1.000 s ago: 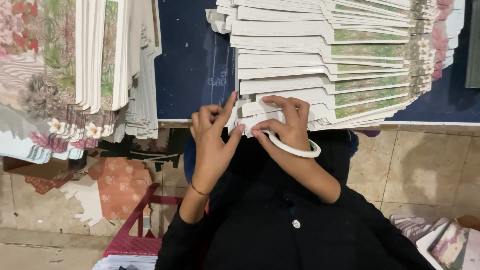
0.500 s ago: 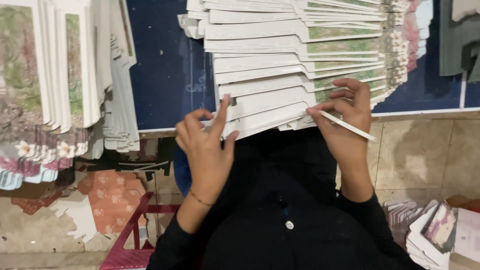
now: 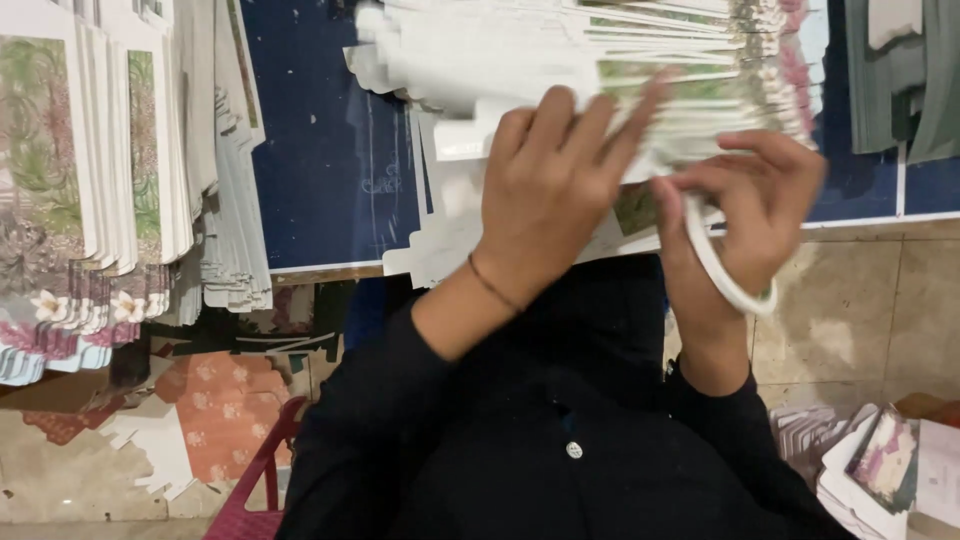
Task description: Applying double-sided adhesive tape to a stack of printed paper cards.
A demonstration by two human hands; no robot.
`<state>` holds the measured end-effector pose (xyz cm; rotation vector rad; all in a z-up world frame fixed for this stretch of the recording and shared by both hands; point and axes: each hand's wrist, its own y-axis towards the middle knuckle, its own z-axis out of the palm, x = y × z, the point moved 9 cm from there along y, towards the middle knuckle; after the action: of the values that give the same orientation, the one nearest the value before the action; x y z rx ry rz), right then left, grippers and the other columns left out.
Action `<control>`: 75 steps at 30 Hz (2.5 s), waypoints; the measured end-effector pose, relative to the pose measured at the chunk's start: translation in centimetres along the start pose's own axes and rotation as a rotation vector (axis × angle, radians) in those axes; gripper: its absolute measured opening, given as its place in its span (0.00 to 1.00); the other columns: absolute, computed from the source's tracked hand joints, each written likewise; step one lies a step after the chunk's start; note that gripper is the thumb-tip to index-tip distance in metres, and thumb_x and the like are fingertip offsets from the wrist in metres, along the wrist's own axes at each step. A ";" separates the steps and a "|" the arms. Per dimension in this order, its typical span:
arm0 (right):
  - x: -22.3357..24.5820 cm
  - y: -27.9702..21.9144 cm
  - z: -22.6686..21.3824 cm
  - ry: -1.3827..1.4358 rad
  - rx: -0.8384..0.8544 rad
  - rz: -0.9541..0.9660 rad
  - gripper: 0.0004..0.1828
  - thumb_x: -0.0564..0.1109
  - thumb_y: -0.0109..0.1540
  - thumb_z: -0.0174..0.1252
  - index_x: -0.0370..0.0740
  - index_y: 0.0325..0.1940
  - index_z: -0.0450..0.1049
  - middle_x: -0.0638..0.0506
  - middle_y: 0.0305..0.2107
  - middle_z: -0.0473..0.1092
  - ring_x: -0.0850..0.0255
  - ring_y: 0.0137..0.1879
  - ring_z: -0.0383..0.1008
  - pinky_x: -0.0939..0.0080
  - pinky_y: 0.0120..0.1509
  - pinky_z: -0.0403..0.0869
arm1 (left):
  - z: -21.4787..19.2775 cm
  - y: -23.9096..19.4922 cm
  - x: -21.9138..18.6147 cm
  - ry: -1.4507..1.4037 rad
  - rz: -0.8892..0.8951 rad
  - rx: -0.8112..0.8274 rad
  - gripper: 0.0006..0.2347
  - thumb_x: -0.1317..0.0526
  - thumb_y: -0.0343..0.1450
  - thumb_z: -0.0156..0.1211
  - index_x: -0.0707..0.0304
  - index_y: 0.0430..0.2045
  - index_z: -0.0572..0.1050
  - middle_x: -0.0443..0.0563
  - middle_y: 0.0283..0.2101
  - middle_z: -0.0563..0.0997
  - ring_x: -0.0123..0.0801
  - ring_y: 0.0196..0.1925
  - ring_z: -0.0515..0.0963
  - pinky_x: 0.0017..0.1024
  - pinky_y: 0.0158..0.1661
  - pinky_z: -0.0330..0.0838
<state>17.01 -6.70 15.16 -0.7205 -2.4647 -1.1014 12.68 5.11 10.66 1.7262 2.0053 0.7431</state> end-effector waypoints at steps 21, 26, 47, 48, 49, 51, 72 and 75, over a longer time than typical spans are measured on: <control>-3.3 -6.3 5.5 -0.076 0.037 -0.134 0.03 0.38 0.65 0.76 0.39 0.41 0.87 0.40 0.55 0.72 0.41 0.56 0.75 0.45 0.58 0.75 | 2.3 -7.8 -2.0 -0.314 -0.182 0.066 0.16 0.74 0.71 0.67 0.61 0.53 0.84 0.57 0.50 0.77 0.45 0.47 0.74 0.41 0.43 0.64; -0.4 -5.5 4.4 0.140 0.050 0.013 0.04 0.38 0.67 0.74 0.36 0.45 0.86 0.40 0.58 0.69 0.44 0.57 0.73 0.50 0.60 0.76 | 2.0 -9.2 1.2 -0.449 -0.240 0.068 0.21 0.76 0.67 0.66 0.55 0.53 0.84 0.52 0.48 0.75 0.47 0.47 0.74 0.42 0.42 0.64; 3.2 -8.8 13.0 0.206 0.443 0.101 0.13 0.46 0.67 0.71 0.41 0.53 0.82 0.44 0.62 0.66 0.50 0.58 0.78 0.54 0.58 0.79 | -1.9 -20.2 8.9 -0.732 -0.840 0.252 0.35 0.61 0.71 0.79 0.45 0.76 0.68 0.53 0.56 0.66 0.48 0.54 0.63 0.48 0.60 0.58; 2.5 -9.0 12.4 0.126 0.374 0.066 0.23 0.48 0.66 0.74 0.36 0.62 0.80 0.39 0.65 0.63 0.48 0.56 0.80 0.53 0.58 0.81 | -1.9 -20.4 8.9 -0.716 -0.848 0.267 0.36 0.60 0.71 0.79 0.45 0.77 0.68 0.52 0.57 0.66 0.47 0.54 0.63 0.48 0.59 0.58; 1.7 -8.2 11.1 0.120 0.371 0.069 0.23 0.48 0.66 0.74 0.36 0.62 0.80 0.39 0.65 0.63 0.48 0.56 0.80 0.53 0.58 0.81 | -1.9 -20.1 8.8 -0.722 -0.843 0.269 0.36 0.60 0.71 0.79 0.45 0.77 0.68 0.52 0.57 0.66 0.47 0.54 0.63 0.48 0.59 0.58; -0.7 -6.5 8.2 0.211 0.277 0.178 0.12 0.39 0.65 0.75 0.30 0.43 0.79 0.34 0.60 0.63 0.38 0.51 0.78 0.42 0.59 0.79 | -2.0 -19.9 8.8 -0.698 -0.863 0.291 0.34 0.61 0.72 0.78 0.46 0.76 0.68 0.53 0.56 0.65 0.48 0.53 0.61 0.48 0.57 0.57; -2.4 -0.7 1.0 0.029 0.073 0.023 0.11 0.35 0.71 0.79 0.28 0.40 0.82 0.40 0.55 0.66 0.41 0.47 0.79 0.43 0.54 0.78 | 1.0 -1.4 0.3 -0.284 -0.160 0.106 0.19 0.71 0.62 0.78 0.67 0.48 0.86 0.59 0.35 0.78 0.48 0.35 0.77 0.44 0.36 0.63; 0.8 0.8 -1.4 -0.030 -0.091 -0.037 0.09 0.32 0.74 0.71 0.21 0.44 0.79 0.34 0.51 0.67 0.42 0.61 0.70 0.40 0.70 0.72 | -1.7 -0.7 -0.6 0.011 0.061 -0.050 0.31 0.75 0.92 0.68 0.48 0.84 0.54 0.37 0.42 0.78 0.33 0.44 0.78 0.37 0.45 0.63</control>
<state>16.96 -7.03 16.90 -0.7253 -2.4758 -1.2321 11.17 4.16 11.49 1.7656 1.9315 0.8171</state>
